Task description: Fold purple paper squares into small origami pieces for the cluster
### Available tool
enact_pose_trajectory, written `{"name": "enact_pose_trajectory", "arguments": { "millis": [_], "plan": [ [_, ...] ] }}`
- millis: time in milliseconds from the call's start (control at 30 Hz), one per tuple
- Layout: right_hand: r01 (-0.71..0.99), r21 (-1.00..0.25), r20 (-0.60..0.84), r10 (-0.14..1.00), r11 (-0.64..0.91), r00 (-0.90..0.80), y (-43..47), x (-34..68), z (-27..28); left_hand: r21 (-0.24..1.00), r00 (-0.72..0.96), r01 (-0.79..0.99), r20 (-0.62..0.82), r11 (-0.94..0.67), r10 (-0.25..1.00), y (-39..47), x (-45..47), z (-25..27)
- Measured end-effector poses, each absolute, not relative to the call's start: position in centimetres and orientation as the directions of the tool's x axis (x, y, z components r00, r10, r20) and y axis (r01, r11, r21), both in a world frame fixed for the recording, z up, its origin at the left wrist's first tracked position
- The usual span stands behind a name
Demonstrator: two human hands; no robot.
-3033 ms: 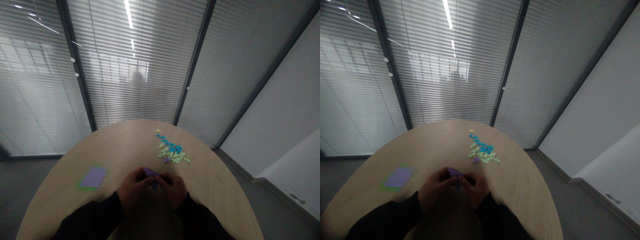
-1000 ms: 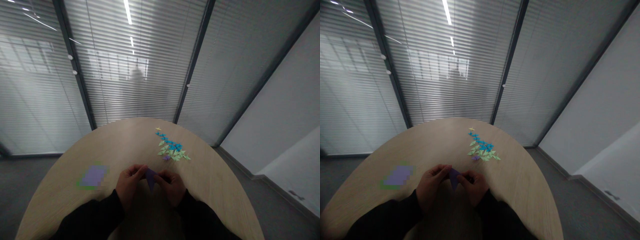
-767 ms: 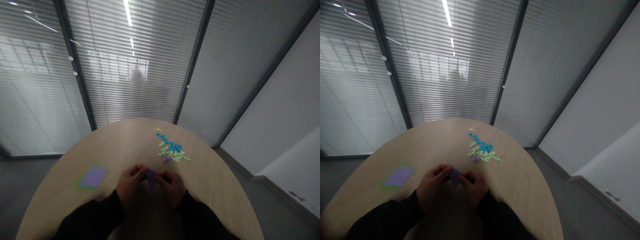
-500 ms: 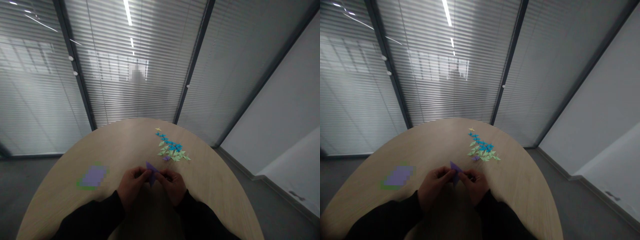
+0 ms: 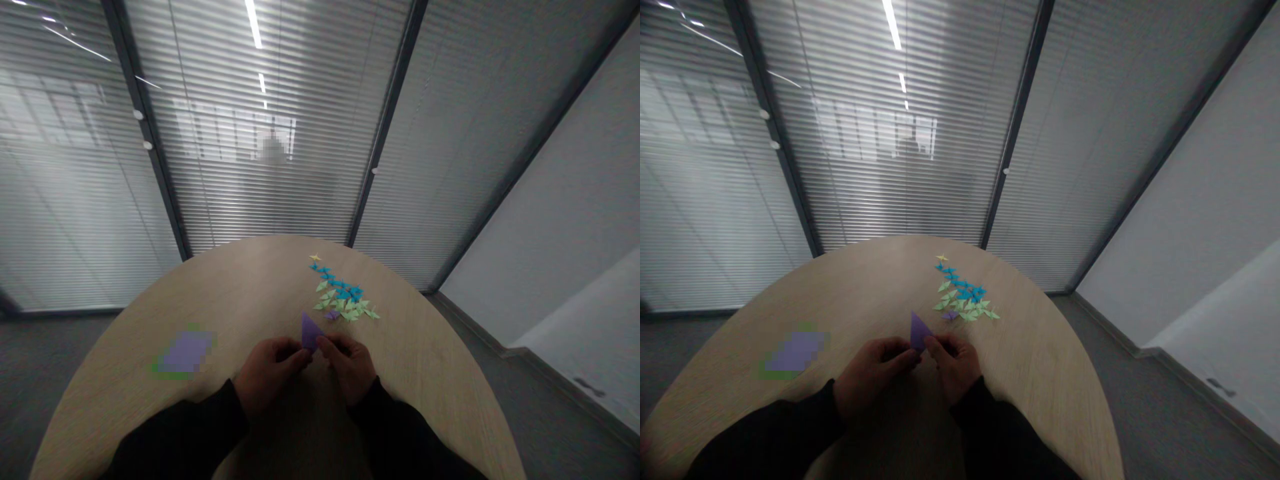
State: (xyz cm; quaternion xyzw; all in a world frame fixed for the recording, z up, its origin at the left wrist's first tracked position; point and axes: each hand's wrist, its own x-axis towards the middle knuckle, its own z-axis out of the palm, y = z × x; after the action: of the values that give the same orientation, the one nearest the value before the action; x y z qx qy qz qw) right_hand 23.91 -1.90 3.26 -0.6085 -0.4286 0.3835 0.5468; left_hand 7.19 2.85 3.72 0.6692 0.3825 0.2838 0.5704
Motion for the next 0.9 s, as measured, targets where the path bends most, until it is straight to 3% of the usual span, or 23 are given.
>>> {"name": "enact_pose_trajectory", "arguments": {
  "millis": [167, 467, 667, 900],
  "plan": [
    [0.073, -0.997, -0.006, 0.938, -0.033, 0.347, -1.9, 23.9, 3.0, 0.985, 0.568, 0.174, -0.102, 0.002, 0.816, 2.8, 7.1, 3.7],
    [0.056, -0.998, -0.013, 0.917, -0.039, 0.399, -1.8, 23.9, 3.0, 0.970, 0.583, 0.241, -0.119, -0.031, 0.804, 2.9, 7.1, 2.8],
    [0.104, -0.994, 0.020, 0.941, -0.016, 0.337, -2.1, 23.5, 3.1, 0.949, 0.550, 0.176, 0.125, -0.261, 0.826, 2.2, 7.3, 3.4],
    [0.125, -0.991, -0.013, 0.968, -0.045, 0.249, -2.3, 22.2, 2.2, 0.894, 0.263, 0.296, 0.261, -0.335, 0.929, 2.6, 7.3, 3.0]
  ]
}}
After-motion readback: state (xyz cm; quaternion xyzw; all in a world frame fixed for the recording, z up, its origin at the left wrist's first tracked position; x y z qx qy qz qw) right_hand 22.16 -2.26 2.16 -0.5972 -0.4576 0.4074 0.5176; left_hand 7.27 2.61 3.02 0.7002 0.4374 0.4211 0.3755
